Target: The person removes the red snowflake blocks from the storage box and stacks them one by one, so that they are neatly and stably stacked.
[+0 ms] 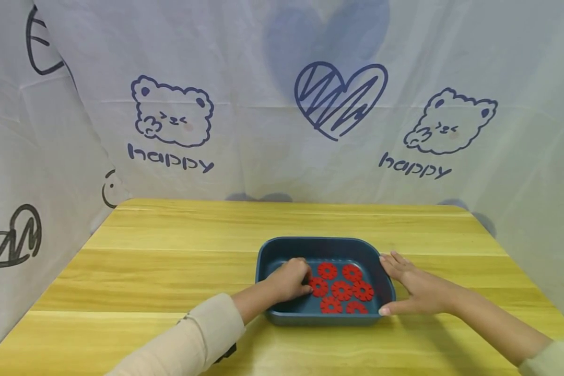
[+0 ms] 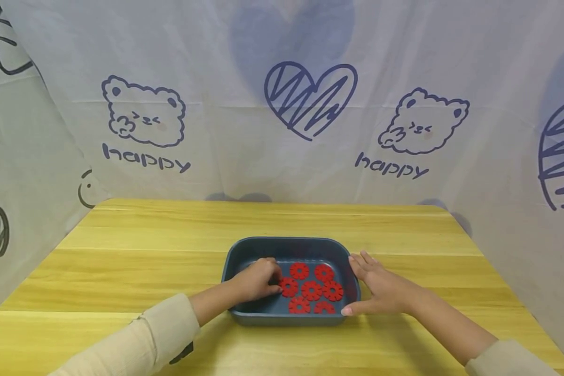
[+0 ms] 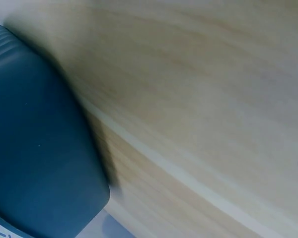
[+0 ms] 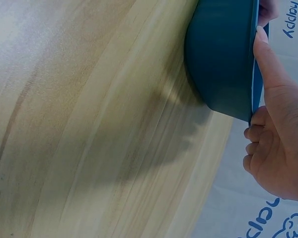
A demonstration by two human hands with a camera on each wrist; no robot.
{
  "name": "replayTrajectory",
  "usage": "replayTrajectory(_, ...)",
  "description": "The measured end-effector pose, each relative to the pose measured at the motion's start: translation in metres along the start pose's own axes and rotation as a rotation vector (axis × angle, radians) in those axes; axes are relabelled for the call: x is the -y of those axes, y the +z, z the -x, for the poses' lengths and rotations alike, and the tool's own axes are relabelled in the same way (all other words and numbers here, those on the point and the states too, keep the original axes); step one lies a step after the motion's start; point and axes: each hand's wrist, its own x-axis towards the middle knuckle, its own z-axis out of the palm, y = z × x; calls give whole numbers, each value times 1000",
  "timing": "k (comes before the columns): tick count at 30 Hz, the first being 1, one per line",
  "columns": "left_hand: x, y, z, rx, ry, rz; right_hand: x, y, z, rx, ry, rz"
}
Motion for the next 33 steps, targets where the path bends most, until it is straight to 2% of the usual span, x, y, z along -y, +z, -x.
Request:
replayTrajectory(7, 3, -2, 1, -64, 56, -14, -2, 0, -1, 0, -10, 9)
replayTrajectory(13, 6, -6, 5, -122, 88, 26, -2, 0, -1, 5, -6, 11)
replayTrajectory(24, 10, -26, 23, -250, 166, 138, 0, 2, 1, -2, 13, 5)
replayTrajectory(33, 18, -28, 38, -343, 192, 178, 0, 0, 1, 6, 18, -7)
